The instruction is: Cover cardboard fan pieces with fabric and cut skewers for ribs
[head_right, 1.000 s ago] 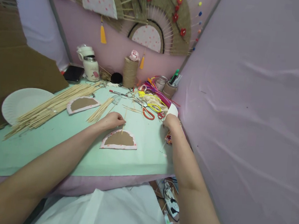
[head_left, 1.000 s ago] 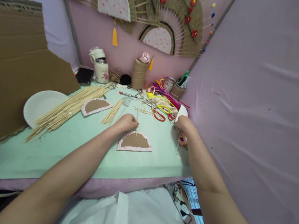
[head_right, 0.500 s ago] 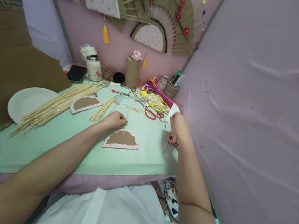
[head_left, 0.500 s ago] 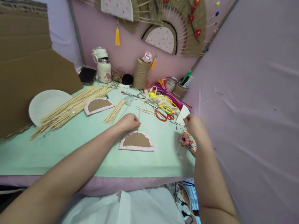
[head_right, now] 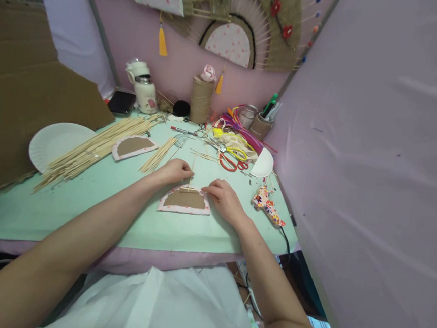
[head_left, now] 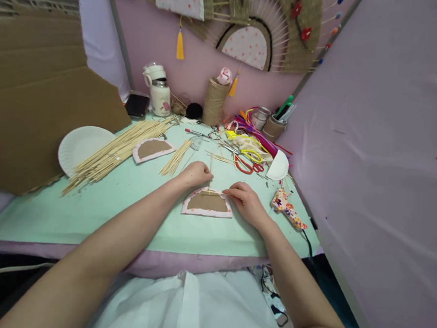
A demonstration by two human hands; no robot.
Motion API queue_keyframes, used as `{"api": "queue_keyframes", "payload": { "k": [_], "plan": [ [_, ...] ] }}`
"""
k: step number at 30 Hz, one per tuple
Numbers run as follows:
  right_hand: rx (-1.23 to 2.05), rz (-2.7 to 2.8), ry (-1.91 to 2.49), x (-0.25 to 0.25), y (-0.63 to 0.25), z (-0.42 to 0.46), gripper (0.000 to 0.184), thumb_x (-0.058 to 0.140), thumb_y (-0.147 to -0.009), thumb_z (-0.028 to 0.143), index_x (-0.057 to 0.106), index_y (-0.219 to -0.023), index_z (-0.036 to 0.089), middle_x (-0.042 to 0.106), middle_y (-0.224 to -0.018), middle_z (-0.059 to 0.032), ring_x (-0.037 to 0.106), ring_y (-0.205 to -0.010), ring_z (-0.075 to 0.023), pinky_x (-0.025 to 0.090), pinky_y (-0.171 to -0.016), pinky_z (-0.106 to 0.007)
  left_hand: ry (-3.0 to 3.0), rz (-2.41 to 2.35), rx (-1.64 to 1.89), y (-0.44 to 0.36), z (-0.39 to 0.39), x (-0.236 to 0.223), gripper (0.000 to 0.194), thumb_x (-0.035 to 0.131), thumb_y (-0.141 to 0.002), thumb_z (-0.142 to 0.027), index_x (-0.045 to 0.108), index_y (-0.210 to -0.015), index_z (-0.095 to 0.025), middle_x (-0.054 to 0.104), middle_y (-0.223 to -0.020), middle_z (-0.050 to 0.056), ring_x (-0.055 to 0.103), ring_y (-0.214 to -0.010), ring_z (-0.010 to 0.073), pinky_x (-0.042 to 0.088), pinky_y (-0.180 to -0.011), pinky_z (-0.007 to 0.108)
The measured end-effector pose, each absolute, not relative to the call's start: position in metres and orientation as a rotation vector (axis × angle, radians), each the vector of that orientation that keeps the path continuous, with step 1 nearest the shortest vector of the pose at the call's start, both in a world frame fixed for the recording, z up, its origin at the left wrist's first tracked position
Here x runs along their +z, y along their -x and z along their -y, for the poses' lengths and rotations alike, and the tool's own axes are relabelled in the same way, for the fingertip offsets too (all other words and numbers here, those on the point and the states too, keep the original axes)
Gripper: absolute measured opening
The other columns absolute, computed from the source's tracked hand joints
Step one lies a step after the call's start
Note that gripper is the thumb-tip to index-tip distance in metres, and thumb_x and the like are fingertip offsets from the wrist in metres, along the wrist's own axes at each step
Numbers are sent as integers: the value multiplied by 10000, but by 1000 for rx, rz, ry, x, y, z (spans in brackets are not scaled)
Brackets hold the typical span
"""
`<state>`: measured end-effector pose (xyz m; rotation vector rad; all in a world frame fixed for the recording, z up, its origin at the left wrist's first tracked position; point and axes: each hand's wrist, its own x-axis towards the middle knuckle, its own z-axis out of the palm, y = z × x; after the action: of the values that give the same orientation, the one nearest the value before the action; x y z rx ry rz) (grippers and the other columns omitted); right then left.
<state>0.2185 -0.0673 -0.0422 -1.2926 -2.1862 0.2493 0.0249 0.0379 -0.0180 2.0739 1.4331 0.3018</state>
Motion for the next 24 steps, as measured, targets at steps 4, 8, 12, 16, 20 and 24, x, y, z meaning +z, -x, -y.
{"api": "queue_keyframes", "payload": {
  "k": [4, 8, 12, 16, 20, 24],
  "plan": [
    [158, 2247, 1281, -41, -217, 66, 328, 411, -928, 148, 691, -1073, 236, 620, -890, -83, 531, -842, -200, 441, -734, -335, -2085, -1420, 299, -25, -39, -19, 194, 580, -676, -304, 633, -575, -146, 494, -492, 7, 380, -507, 116, 256, -514, 269],
    [117, 2281, 1247, -42, -216, 65, 368, 383, -928, 121, 693, -1079, 250, 620, -875, -78, 517, -809, -193, 427, -720, -334, -2088, -1413, 315, -24, -39, -20, 184, 575, -672, -294, 622, -564, -151, 459, -479, -2, 354, -501, 115, 246, -510, 274],
    [112, 2280, 1239, -45, -217, 63, 375, 385, -920, 102, 696, -1069, 249, 622, -874, -79, 512, -809, -190, 420, -722, -336, -2078, -1424, 300, -25, -39, -20, 163, 580, -659, -288, 630, -583, -153, 472, -492, 3, 385, -527, 124, 256, -519, 269],
    [107, 2287, 1239, -48, -217, 62, 363, 402, -915, 108, 702, -1061, 252, 625, -870, -80, 512, -798, -189, 415, -710, -332, -2103, -1431, 304, -25, -39, -20, 168, 570, -658, -292, 625, -577, -155, 467, -494, 5, 385, -530, 128, 257, -522, 273],
    [84, 2308, 1252, -50, -216, 61, 373, 404, -909, 93, 702, -1067, 254, 629, -878, -78, 507, -789, -185, 400, -706, -326, -2109, -1423, 332, -25, -39, -23, 178, 566, -655, -307, 623, -580, -156, 473, -507, 6, 389, -534, 129, 260, -528, 275],
    [43, 2326, 1265, -50, -215, 61, 344, 435, -906, 90, 704, -1050, 250, 627, -866, -72, 496, -777, -182, 370, -696, -316, -2099, -1419, 335, -25, -40, -23, 171, 577, -647, -307, 628, -590, -154, 487, -522, 8, 399, -542, 127, 262, -528, 272]
  ]
}}
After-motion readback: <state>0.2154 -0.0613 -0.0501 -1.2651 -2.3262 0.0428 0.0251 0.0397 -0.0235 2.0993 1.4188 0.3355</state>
